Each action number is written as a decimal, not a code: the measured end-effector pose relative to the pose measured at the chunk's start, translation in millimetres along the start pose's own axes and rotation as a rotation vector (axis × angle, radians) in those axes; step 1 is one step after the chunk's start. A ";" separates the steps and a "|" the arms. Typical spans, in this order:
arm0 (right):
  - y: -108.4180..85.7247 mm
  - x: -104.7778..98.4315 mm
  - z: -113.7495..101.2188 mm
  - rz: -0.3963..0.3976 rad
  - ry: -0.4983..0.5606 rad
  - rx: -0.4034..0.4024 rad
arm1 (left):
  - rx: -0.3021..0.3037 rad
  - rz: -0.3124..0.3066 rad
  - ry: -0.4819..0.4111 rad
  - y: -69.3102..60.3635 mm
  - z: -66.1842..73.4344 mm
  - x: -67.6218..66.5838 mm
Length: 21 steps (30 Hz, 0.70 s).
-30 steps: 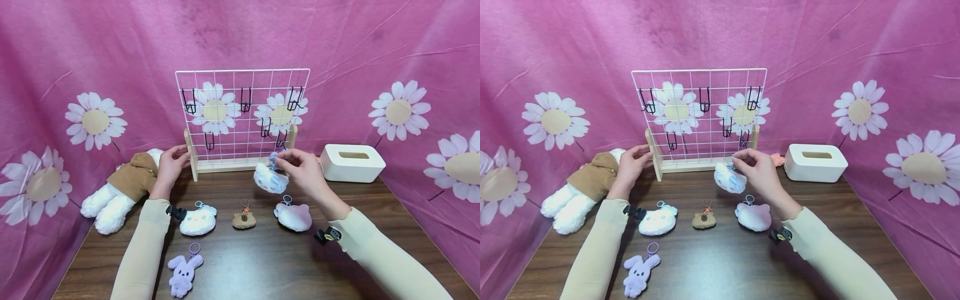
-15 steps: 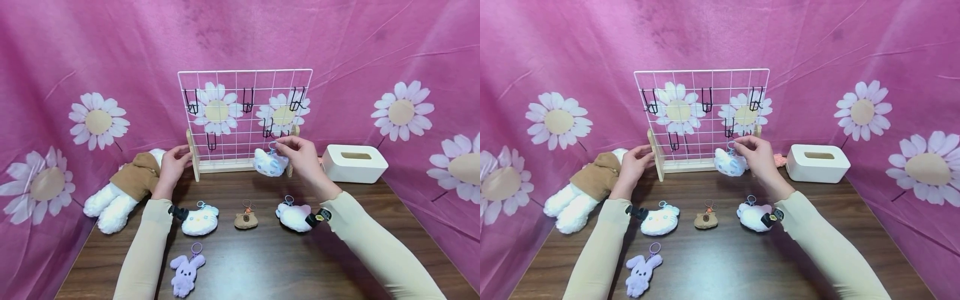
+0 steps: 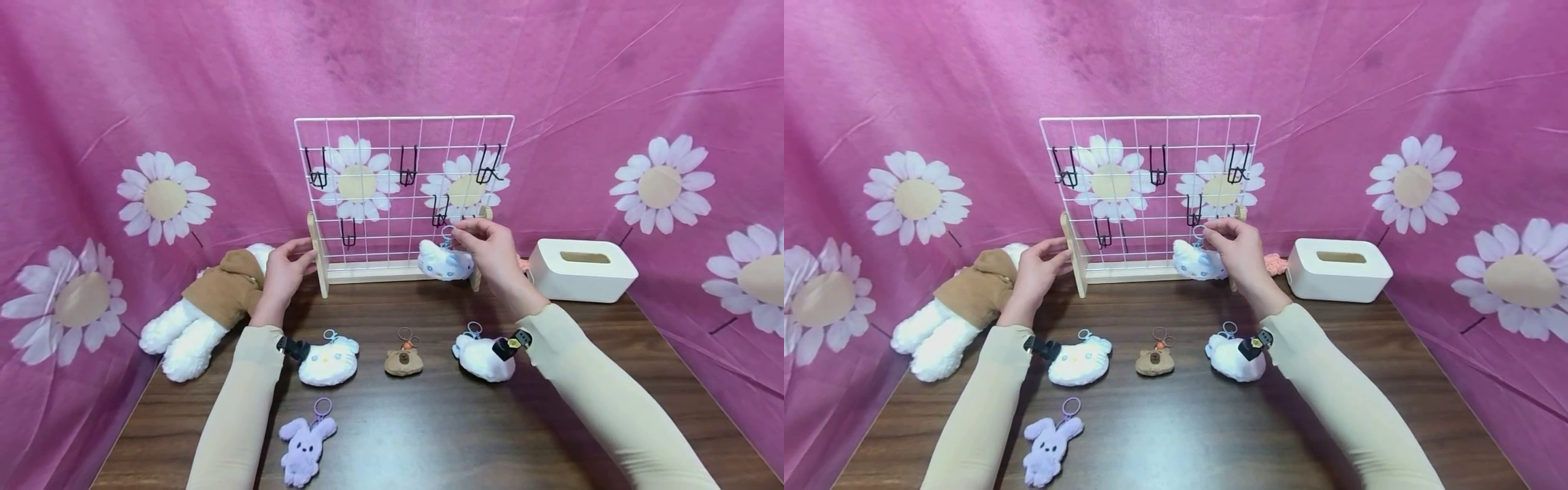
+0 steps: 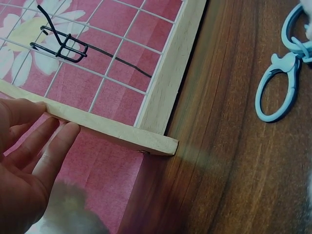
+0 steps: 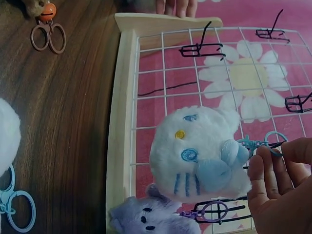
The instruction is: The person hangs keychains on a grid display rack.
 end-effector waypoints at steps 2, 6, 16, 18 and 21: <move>2.0 0.4 1.2 -0.003 -0.001 0.004 | -0.002 0.002 -0.004 -0.2 -0.5 0.5; 6.5 1.4 2.1 -0.009 -0.010 0.015 | 0.001 0.002 -0.013 -0.1 -0.7 0.3; 17.5 1.0 -4.7 0.000 -0.157 0.061 | -0.006 0.010 -0.010 1.2 -1.0 0.3; 20.1 0.7 -5.5 -0.006 -0.179 0.066 | -0.006 0.013 -0.007 0.9 -1.0 0.8; 24.3 0.1 -5.7 -0.010 -0.222 0.067 | -0.005 0.009 -0.008 0.1 -1.2 1.2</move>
Point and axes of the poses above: each hand's wrist, its own y-axis towards the middle knuckle, its own x-axis out of the palm, z = x × y, the point moved 1 cm from there along y, towards the middle knuckle, and after that the axes turned 5 degrees about -z, right-handed, at the moved point
